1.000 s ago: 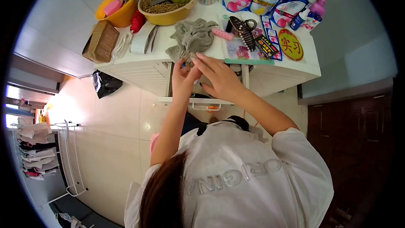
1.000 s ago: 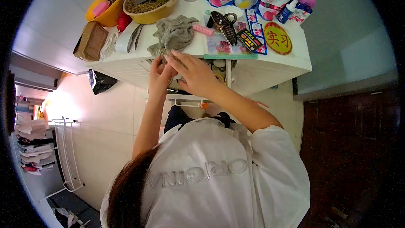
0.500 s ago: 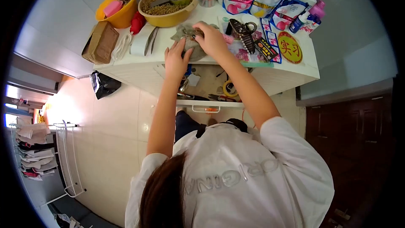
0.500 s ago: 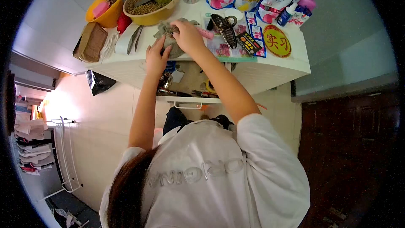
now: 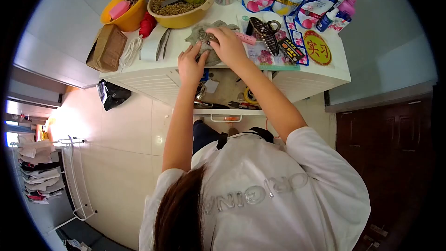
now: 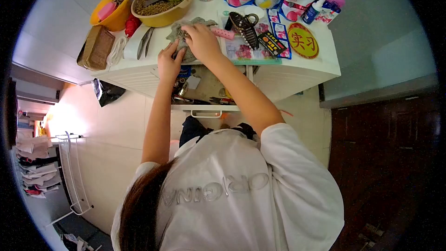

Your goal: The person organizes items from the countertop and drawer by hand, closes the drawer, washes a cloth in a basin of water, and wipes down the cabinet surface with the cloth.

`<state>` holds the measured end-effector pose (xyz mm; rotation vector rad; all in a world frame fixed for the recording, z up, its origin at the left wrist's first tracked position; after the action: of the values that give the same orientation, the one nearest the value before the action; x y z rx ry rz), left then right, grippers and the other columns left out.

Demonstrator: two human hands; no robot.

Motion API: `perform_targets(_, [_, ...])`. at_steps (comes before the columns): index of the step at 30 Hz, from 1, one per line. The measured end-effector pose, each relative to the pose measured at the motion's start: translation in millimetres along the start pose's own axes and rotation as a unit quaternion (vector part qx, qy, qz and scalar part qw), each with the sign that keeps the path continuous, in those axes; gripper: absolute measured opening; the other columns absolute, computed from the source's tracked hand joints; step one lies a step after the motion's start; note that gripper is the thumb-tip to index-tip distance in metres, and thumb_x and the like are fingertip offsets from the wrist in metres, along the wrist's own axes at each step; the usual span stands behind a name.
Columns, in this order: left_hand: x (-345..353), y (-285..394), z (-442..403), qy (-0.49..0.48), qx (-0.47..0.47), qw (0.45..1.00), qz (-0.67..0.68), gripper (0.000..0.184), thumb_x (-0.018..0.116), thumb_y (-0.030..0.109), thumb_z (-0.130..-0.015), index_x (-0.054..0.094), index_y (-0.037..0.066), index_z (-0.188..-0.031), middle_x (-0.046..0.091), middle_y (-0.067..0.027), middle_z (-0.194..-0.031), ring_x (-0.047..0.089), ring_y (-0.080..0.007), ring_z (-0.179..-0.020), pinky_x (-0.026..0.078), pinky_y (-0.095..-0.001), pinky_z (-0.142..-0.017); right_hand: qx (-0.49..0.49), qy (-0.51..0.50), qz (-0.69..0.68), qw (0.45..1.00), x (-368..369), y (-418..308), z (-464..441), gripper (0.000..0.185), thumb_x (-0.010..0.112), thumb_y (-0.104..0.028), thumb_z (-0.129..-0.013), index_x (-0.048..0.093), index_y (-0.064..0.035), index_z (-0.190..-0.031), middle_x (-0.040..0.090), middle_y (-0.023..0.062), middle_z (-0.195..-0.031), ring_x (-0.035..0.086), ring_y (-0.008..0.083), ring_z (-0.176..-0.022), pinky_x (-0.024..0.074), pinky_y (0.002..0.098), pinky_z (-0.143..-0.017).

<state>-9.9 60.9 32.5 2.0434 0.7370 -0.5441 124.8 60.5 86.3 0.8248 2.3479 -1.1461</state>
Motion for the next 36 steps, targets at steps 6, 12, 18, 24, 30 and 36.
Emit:
perform_targets(6, [-1, -5, -2, -0.004, -0.034, 0.998, 0.053, 0.037, 0.065, 0.021, -0.076, 0.06, 0.004, -0.109, 0.061, -0.0178, -0.101, 0.053, -0.0352, -0.103, 0.036, -0.0412, -0.091, 0.102, -0.1, -0.11, 0.984, -18, 9, 16, 0.028, 0.058, -0.01, -0.079, 0.055, -0.0074, -0.107, 0.06, 0.0126, -0.094, 0.058, 0.0232, -0.084, 0.0457, 0.0327, -0.072])
perform_targets(12, [-15, 19, 6, 0.079, -0.072, 0.939, 0.327, 0.043, 0.061, 0.014, -0.081, 0.049, -0.002, -0.119, 0.053, -0.0163, -0.117, 0.047, -0.0268, -0.113, 0.036, -0.0344, -0.094, 0.324, -0.045, -0.619, 0.714, 3, 14, 6, 0.029, 0.042, -0.011, -0.092, 0.047, 0.0021, -0.117, 0.058, 0.0077, -0.105, 0.057, 0.013, -0.088, 0.0455, 0.0265, -0.075])
perform_targets(18, [-15, 21, 11, 0.083, -0.196, 0.837, 0.503, 0.031, 0.059, 0.005, -0.083, 0.051, -0.005, -0.111, 0.059, -0.0078, -0.097, 0.054, -0.0114, -0.089, 0.043, -0.0218, -0.078, 0.177, -0.029, -0.367, 0.913, 3, 1, 14, 0.046, 0.054, -0.021, -0.086, 0.041, 0.0047, -0.122, 0.056, 0.0119, -0.108, 0.058, 0.0206, -0.092, 0.0465, 0.029, -0.077])
perform_targets(24, [-31, 26, -7, 0.108, -0.182, 0.863, 0.458, 0.02, 0.06, 0.006, -0.082, 0.058, -0.003, -0.1, 0.061, -0.0051, -0.086, 0.055, -0.0079, -0.079, 0.043, -0.0205, -0.072, 0.076, 0.004, -0.253, 0.965, -15, -17, 0, 0.05, 0.061, -0.024, -0.08, 0.046, 0.004, -0.118, 0.055, 0.0179, -0.108, 0.058, 0.0285, -0.091, 0.0454, 0.0339, -0.079])
perform_targets(30, [-38, 12, -21, 0.083, -0.018, 0.981, 0.174, 0.016, 0.059, 0.009, -0.081, 0.063, 0.002, -0.096, 0.063, -0.0131, -0.095, 0.061, -0.0238, -0.086, 0.045, -0.0291, -0.076, -0.049, -0.022, 0.041, 0.998, -16, -5, -20, 0.039, 0.064, -0.02, -0.075, 0.056, -0.0019, -0.108, 0.059, 0.0139, -0.096, 0.053, 0.0311, -0.094, 0.0444, 0.0385, -0.08])
perform_targets(36, [-42, -13, 21, 0.08, 0.035, 0.994, 0.065, 0.019, 0.057, 0.007, -0.081, 0.063, 0.003, -0.098, 0.062, -0.0155, -0.097, 0.058, -0.0283, -0.093, 0.044, -0.0336, -0.082, 0.056, -0.224, 0.204, 0.951, -5, 23, -6, 0.036, 0.061, -0.021, -0.076, 0.057, -0.0046, -0.109, 0.056, 0.0124, -0.107, 0.051, 0.0305, -0.102, 0.0448, 0.0384, -0.082])
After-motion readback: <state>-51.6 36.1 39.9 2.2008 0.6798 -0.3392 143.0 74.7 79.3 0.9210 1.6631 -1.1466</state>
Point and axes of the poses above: each hand's wrist, its own z-axis away from the middle knuckle, its own x-axis out of the palm, y = z × x, the point moved 8 cm from there along -z, towards the middle knuckle
